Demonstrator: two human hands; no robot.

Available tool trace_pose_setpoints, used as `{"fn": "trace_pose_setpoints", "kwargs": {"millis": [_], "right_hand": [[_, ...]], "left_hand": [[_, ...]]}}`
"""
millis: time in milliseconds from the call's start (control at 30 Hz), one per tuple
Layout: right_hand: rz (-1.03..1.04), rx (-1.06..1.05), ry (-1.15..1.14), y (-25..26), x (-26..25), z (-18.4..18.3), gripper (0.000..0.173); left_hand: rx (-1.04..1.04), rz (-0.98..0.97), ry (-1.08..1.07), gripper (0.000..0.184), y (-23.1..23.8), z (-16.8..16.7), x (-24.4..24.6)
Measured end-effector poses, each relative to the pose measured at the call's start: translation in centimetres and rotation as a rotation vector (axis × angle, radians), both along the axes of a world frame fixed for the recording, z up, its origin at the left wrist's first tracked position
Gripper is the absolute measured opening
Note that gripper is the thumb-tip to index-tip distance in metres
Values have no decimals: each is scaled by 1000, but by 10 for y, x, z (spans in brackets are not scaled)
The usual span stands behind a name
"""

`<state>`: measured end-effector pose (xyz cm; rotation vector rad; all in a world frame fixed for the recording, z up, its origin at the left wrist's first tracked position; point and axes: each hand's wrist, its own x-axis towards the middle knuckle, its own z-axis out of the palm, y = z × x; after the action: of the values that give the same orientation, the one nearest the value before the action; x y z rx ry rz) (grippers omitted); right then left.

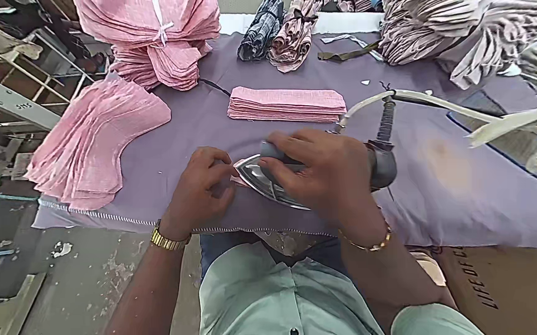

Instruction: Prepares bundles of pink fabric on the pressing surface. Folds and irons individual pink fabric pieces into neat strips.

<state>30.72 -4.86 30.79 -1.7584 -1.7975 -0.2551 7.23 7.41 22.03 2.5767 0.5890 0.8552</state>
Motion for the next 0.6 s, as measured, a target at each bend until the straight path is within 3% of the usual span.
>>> {"fn": "trace_pose_setpoints", "kwargs": {"millis": [100, 200, 267, 400, 600], "right_hand": [[82, -63, -71, 19, -22, 1, 40], [176, -69, -75, 14, -20, 6, 40], [205, -89, -57, 0, -9, 9, 36], [150, -160, -55, -46, 28, 16, 36], [-24, -151, -128, -123, 91, 13, 43]], "left_hand": [[-62, 64, -104, 28, 4, 4, -4], [-147, 95, -185, 24, 11, 4, -11], [-167, 152, -101, 31, 12, 4, -12], [-83, 260, 155, 65, 11, 4, -4], [-56, 193, 103, 48, 8, 1, 0]]}}
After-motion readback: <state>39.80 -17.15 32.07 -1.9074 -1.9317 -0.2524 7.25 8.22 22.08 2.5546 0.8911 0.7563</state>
